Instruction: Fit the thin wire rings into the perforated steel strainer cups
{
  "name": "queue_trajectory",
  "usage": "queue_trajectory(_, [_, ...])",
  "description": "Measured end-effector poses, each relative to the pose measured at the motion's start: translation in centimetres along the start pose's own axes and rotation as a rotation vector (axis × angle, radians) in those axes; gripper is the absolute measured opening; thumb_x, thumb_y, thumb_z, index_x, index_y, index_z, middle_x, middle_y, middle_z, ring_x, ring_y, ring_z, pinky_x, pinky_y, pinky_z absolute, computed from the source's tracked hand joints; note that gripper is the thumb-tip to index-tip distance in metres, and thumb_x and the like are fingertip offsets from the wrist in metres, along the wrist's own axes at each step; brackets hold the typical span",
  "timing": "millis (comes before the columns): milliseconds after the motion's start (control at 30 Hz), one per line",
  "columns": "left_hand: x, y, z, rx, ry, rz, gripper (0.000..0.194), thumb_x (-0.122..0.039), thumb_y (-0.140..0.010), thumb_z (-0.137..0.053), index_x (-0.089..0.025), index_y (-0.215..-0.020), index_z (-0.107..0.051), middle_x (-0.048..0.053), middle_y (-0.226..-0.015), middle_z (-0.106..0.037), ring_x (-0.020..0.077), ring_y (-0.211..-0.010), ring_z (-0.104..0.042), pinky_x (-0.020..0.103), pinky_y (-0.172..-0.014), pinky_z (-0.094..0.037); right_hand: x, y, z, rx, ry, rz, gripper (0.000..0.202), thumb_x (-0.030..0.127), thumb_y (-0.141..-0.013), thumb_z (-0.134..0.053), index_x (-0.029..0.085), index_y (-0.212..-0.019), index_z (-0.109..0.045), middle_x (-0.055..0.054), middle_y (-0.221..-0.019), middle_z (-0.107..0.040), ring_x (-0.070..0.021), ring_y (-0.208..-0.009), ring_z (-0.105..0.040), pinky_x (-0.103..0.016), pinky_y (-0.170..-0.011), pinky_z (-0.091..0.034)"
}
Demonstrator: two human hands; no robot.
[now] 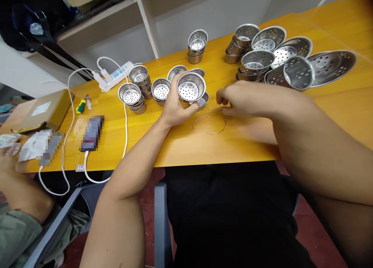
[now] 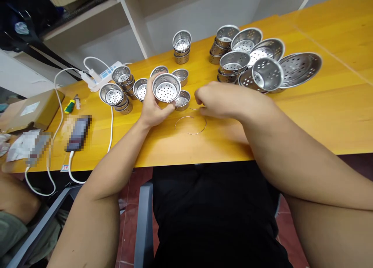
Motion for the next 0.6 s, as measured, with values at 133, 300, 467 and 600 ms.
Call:
queue_trajectory(133, [-0.2,0.0,-0.2,0.033,0.055,-0.015,0.111,-0.07,-0.1,-0.078,-0.035,-0.188,-0.021,0.019,-0.187,-0.053,0.0454,-0.183,-0.052,0.073,-0.158,-0.039,-1.0,-1.1,-2.5,0.21,0.195,-0.081,0.023,0.012,-0.098,-0.069,0.026,-0.08,-0.071,-0.013,-0.091,-0.083,-0.029,-0.072,-0.069,-0.043,-0.067,-0.05])
queue_trajectory(300, [-0.7,-0.2,-0.3,0.047,0.031,-0.019,0.11,-0.069,-0.1,-0.079,-0.032,-0.188,-0.024,0.018,-0.186,-0.056,0.0444,-0.185,-0.051,0.07,-0.159,-0.038,-0.5,-1.9,-2.8,0.246,0.172,-0.09,0.019,0.011,-0.095,-0.074,0.025,-0.083,-0.076,-0.009,-0.087,-0.084,-0.0267,-0.076,-0.072,-0.039,-0.071,-0.047])
queue_trajectory(467, [-0.8,-0.3,-0.6,0.078,0.026,0.003,0.102,-0.063,-0.1,-0.079,-0.032,-0.185,-0.032,0.016,-0.184,-0.059,0.0444,-0.185,-0.051,0.071,-0.159,-0.037,0.2,-2.2,-3.0,0.293,0.146,-0.104,0.009,0.018,-0.093,-0.08,0.026,-0.089,-0.079,-0.008,-0.09,-0.085,-0.0291,-0.082,-0.075,-0.038,-0.07,-0.047])
queue_trajectory(600, [-0.6,-0.2,-0.7,0.066,0.05,-0.012,0.101,-0.06,-0.098,-0.079,-0.029,-0.184,-0.034,0.017,-0.185,-0.056,0.0436,-0.183,-0.053,0.069,-0.16,-0.038,1.0,-2.3,-3.3,0.312,0.194,-0.088,0.004,0.023,-0.095,-0.08,0.025,-0.095,-0.083,-0.01,-0.095,-0.085,-0.0323,-0.088,-0.078,-0.039,-0.067,-0.045])
Point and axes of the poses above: each hand's wrist, its own y-axis away from the middle knuckle, its own z-axis out of the back of the hand, x = y × z, the point moved 7 cm from there along -y, towards the middle knuckle
